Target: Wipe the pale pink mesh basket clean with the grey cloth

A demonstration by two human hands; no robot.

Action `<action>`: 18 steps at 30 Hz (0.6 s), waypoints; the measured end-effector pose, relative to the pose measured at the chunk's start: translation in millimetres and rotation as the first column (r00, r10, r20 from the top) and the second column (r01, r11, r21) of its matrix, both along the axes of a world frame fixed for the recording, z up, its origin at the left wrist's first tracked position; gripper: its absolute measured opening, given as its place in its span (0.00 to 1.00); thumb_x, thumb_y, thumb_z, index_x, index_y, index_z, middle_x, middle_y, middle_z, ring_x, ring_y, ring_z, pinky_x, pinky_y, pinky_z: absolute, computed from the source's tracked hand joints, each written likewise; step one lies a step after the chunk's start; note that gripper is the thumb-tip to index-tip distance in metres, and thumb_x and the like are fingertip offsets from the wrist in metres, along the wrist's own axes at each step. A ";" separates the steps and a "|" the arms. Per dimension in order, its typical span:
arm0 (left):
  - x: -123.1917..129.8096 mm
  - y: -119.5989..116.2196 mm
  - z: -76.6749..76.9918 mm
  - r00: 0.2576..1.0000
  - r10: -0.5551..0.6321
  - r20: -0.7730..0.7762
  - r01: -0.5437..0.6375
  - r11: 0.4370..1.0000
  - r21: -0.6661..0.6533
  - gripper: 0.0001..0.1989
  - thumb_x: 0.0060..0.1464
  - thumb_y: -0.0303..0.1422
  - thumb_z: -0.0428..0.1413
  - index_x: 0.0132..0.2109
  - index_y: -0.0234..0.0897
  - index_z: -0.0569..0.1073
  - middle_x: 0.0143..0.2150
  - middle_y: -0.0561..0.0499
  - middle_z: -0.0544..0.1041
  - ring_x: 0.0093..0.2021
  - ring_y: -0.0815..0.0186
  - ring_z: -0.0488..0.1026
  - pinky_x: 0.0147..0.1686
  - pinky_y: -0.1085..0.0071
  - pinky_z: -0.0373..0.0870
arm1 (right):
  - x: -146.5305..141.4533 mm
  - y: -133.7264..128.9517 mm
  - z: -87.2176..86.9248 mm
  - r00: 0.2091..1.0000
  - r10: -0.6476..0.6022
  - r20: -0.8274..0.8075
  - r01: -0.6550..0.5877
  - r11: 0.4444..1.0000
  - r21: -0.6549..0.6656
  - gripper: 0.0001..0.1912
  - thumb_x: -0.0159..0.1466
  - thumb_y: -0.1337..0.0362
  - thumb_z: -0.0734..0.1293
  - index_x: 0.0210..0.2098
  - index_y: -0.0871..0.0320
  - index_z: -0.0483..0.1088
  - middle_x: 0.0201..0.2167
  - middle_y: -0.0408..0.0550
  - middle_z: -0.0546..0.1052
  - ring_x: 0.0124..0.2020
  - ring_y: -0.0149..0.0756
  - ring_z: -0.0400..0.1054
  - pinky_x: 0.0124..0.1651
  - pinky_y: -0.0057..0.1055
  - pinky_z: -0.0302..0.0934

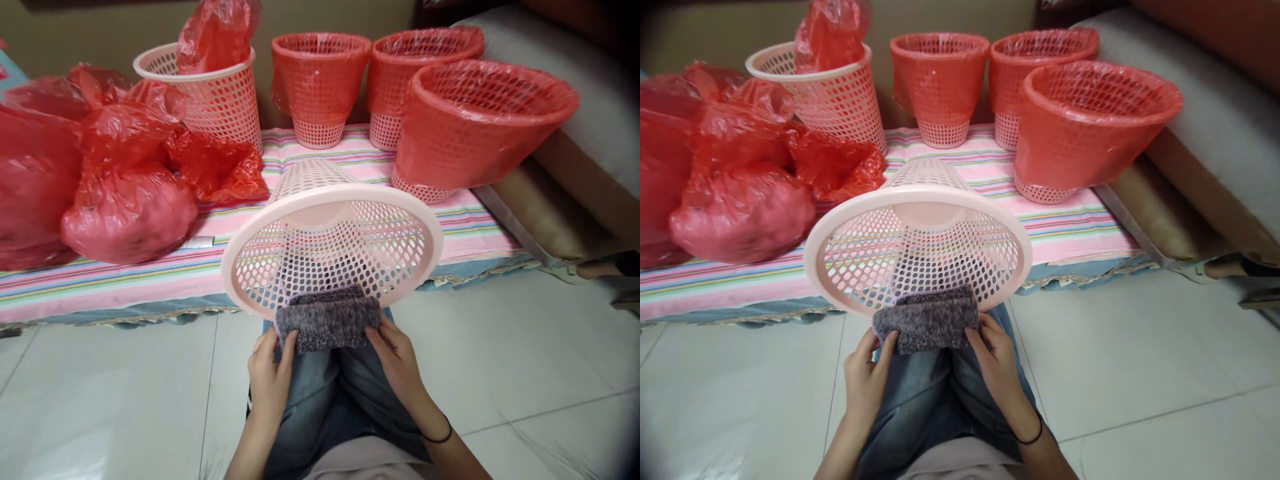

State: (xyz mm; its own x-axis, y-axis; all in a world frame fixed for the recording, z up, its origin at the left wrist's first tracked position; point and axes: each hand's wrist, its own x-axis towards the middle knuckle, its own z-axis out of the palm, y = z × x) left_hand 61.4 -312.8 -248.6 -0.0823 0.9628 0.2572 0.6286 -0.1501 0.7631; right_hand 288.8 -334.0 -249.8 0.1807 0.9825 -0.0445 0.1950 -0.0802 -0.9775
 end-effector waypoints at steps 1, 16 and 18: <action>3.9 0.7 1.3 1.000 0.028 -0.005 -0.028 0.999 -0.017 0.10 0.60 0.39 0.56 0.36 0.37 0.74 0.28 0.53 0.76 0.28 0.66 0.73 0.28 0.73 0.68 | -1.3 1.8 1.8 1.000 -0.024 -0.014 0.024 0.999 -0.037 0.16 0.67 0.53 0.64 0.33 0.56 0.78 0.51 0.53 0.77 0.53 0.44 0.70 0.56 0.38 0.63; 32.3 10.1 22.5 0.866 0.217 -0.451 0.016 0.888 0.459 0.13 0.59 0.27 0.57 0.51 0.38 0.74 0.33 0.48 0.74 0.34 0.61 0.69 0.37 0.65 0.63 | -5.7 22.4 6.9 0.984 -0.129 0.120 0.136 0.989 -0.053 0.22 0.65 0.51 0.65 0.21 0.57 0.69 0.23 0.44 0.70 0.28 0.35 0.64 0.32 0.30 0.56; 43.9 9.8 28.0 0.884 0.023 -0.467 0.193 0.892 0.409 0.16 0.59 0.28 0.57 0.54 0.39 0.72 0.42 0.45 0.77 0.44 0.58 0.72 0.46 0.61 0.67 | -6.6 25.0 7.4 0.980 -0.125 0.152 0.132 0.991 -0.037 0.23 0.66 0.51 0.65 0.19 0.57 0.66 0.20 0.43 0.67 0.26 0.34 0.62 0.30 0.30 0.54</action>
